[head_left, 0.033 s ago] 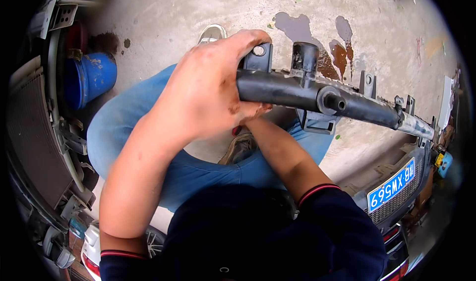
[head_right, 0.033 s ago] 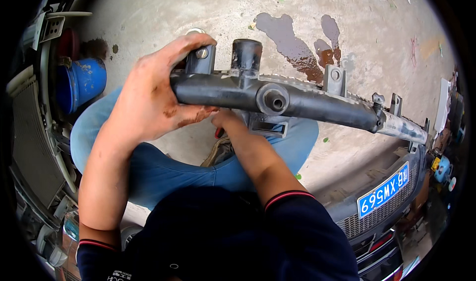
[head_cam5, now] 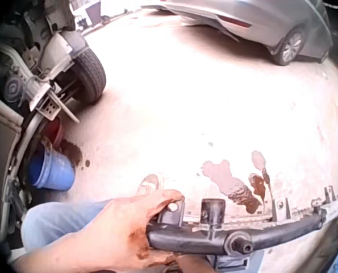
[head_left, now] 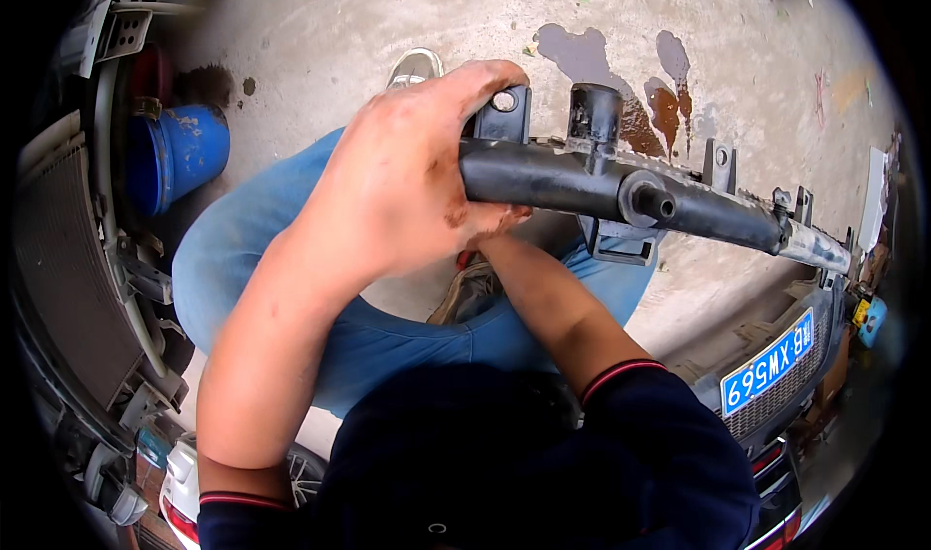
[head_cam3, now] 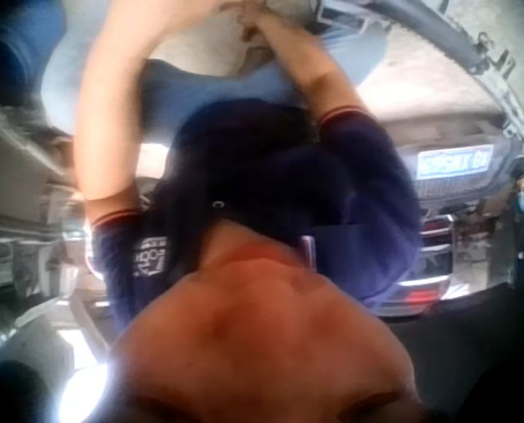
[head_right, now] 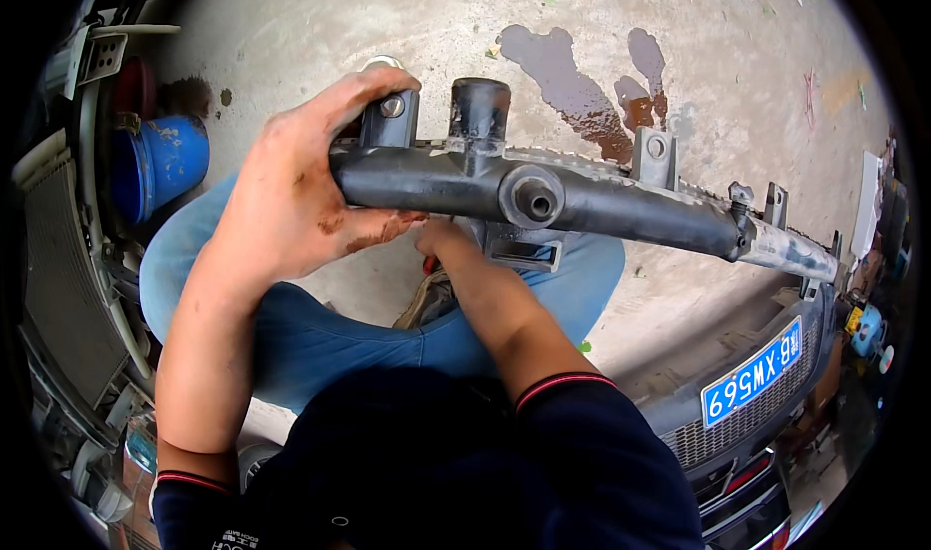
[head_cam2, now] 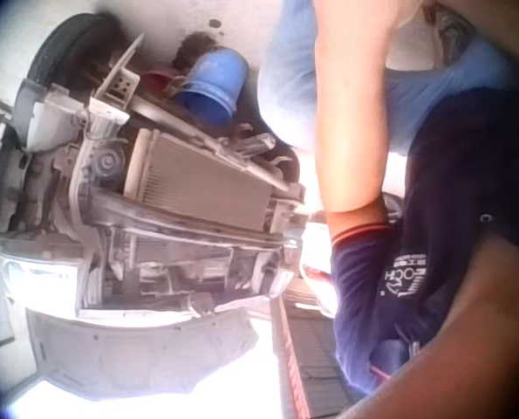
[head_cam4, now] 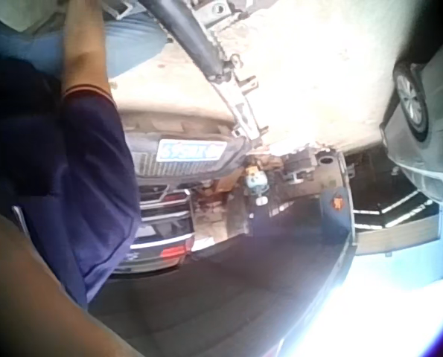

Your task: The person sits on the floor and uses a screwdriver to scrape and clean the edges and ports of a car radiator. They rotate the radiator to access different sides and continue scraping along the frame and fins.

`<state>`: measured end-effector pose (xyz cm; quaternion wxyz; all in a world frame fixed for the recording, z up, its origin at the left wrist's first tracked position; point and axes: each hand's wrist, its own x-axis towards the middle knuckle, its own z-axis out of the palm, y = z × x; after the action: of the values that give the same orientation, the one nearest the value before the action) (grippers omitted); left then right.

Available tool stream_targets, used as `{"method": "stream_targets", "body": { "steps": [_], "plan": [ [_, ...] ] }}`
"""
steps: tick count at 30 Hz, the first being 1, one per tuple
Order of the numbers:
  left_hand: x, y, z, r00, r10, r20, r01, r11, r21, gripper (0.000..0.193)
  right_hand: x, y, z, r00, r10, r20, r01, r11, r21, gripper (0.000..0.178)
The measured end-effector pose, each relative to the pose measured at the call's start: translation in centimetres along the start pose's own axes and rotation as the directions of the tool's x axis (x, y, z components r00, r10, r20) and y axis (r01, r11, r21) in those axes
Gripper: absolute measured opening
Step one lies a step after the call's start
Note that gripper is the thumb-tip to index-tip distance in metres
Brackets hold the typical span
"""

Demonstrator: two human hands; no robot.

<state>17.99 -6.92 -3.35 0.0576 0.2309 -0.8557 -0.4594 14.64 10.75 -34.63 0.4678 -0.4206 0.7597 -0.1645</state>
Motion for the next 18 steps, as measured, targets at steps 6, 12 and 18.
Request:
{"method": "stream_targets", "body": {
  "steps": [6,12,18],
  "plan": [
    [-1.7,0.4,0.9,1.000,-0.019,-0.016,0.019,1.000,-0.009,0.077,-1.5,0.2,0.7,0.996,-0.078,0.032,0.076,0.995,0.064,0.036],
    [-2.9,0.2,1.7,0.998,0.026,-0.049,-0.024,0.999,0.035,0.077,-6.6,-0.5,-2.7,0.974,-0.213,0.078,0.196,0.963,0.184,0.038],
    [-2.9,-0.1,2.0,0.999,0.022,-0.035,-0.021,0.999,0.027,0.076,-14.2,-2.4,-10.1,0.988,-0.008,0.153,0.019,0.997,-0.069,0.047]
  ]
}}
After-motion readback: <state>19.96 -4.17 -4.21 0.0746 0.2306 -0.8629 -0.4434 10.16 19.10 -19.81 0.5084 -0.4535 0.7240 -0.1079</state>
